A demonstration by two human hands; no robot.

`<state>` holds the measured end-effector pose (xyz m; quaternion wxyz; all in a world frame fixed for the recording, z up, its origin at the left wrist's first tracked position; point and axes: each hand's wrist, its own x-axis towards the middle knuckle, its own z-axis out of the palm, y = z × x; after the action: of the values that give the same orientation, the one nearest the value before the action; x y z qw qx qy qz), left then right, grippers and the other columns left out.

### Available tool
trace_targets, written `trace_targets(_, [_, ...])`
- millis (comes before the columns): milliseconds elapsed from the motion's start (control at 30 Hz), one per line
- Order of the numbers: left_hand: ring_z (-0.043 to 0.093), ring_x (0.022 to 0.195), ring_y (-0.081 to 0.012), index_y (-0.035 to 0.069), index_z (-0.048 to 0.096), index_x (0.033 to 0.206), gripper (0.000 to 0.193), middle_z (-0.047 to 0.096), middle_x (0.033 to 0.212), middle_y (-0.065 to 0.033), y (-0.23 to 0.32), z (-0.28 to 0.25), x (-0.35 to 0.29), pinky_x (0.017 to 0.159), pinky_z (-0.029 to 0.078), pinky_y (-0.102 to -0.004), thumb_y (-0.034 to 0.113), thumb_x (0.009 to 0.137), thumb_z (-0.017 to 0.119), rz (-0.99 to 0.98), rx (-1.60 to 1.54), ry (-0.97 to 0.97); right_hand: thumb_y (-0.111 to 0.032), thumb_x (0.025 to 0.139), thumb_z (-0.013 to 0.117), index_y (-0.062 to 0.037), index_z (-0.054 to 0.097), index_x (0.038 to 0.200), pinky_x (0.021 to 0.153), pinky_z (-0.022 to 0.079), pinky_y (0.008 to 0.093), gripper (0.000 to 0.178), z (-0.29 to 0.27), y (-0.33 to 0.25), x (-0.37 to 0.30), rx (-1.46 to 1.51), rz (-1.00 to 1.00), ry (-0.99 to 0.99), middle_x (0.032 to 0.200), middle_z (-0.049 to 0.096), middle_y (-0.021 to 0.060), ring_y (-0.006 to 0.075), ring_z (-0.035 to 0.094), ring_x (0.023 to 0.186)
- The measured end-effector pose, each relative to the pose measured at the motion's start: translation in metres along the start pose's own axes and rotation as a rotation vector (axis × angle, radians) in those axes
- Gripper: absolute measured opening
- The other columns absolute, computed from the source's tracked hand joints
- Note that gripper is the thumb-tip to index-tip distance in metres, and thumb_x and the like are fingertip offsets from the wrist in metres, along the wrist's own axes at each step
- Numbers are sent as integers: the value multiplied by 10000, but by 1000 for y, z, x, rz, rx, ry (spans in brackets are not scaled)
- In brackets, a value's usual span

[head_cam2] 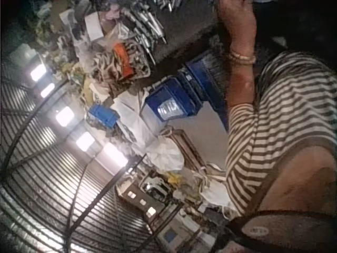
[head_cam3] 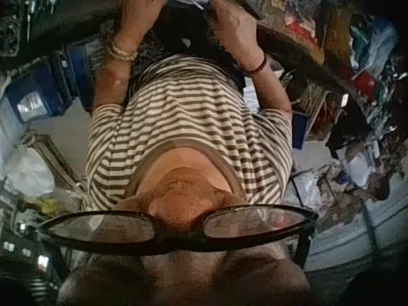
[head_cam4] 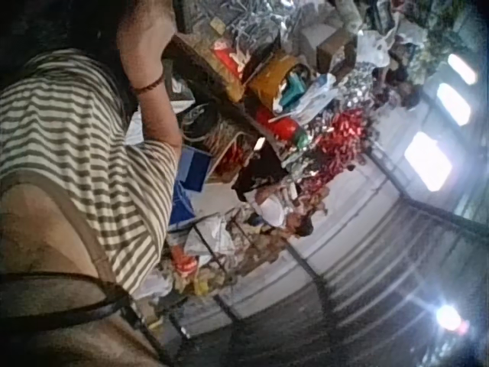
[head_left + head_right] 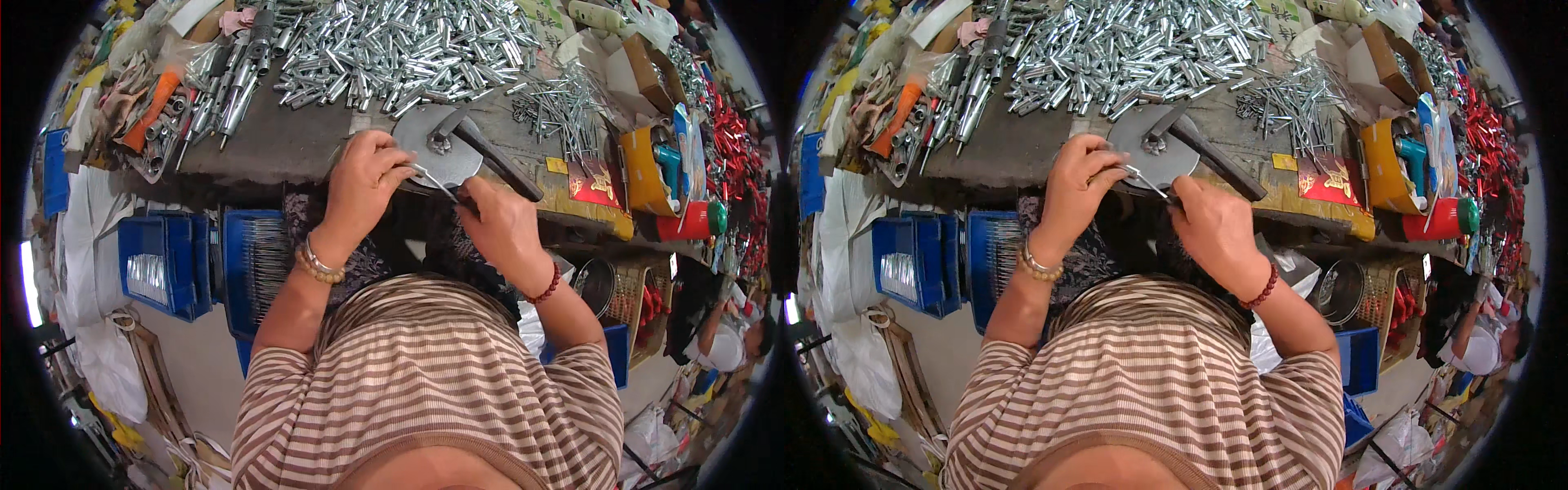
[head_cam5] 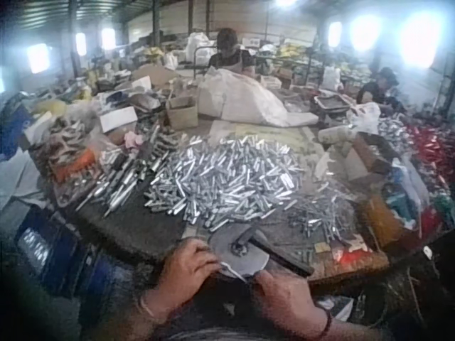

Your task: The person assembles metal components by joining pins and sleeves on a circular metal fixture, tapping them with a small hammer, and placing the finished pieces into a blue container.

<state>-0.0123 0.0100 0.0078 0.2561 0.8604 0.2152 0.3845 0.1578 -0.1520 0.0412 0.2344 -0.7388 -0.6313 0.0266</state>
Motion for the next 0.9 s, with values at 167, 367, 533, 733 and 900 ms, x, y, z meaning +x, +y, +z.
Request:
trace_targets(167, [597,746,-129,61,705,1248,297,657,924,-46,26,12,-32,680,499,-271,47,951,711,-409,-295,111,-96,908,719,-10,616,1130,583,504,380,259,7,-8,-5,613,311,-307,737,671,119,260,660,646])
trace_targets(367, [623,775,-63,44,414,1534,509,745,1050,-100,36,11,-39,677,522,-217,116,1059,585,-782,-857,40,-88,974,691,8,581,1222,544,431,227,288,22,-20,-13,1207,600,-478,733,579,-11,59,537,614])
trace_targets(533, [626,839,-81,46,426,1505,571,723,1028,-84,37,2,-50,733,498,-231,93,990,669,-855,-967,144,-76,990,670,-2,577,1235,553,436,211,273,26,-36,-11,1302,570,-566,752,582,-16,53,537,621])
trace_targets(733, [585,810,-74,55,480,1418,535,662,944,-17,12,-27,-78,711,479,-233,97,944,723,-798,-872,322,-31,1001,634,-16,538,1406,678,522,241,416,23,-45,-7,1067,481,-477,926,629,17,84,609,771])
trace_targets(900, [605,822,-117,29,479,1396,548,690,1012,-68,-40,-82,-171,686,506,-260,167,935,740,-1043,-501,587,-119,1029,638,17,587,1360,665,497,240,362,21,-18,4,972,443,-265,957,685,46,97,620,781])
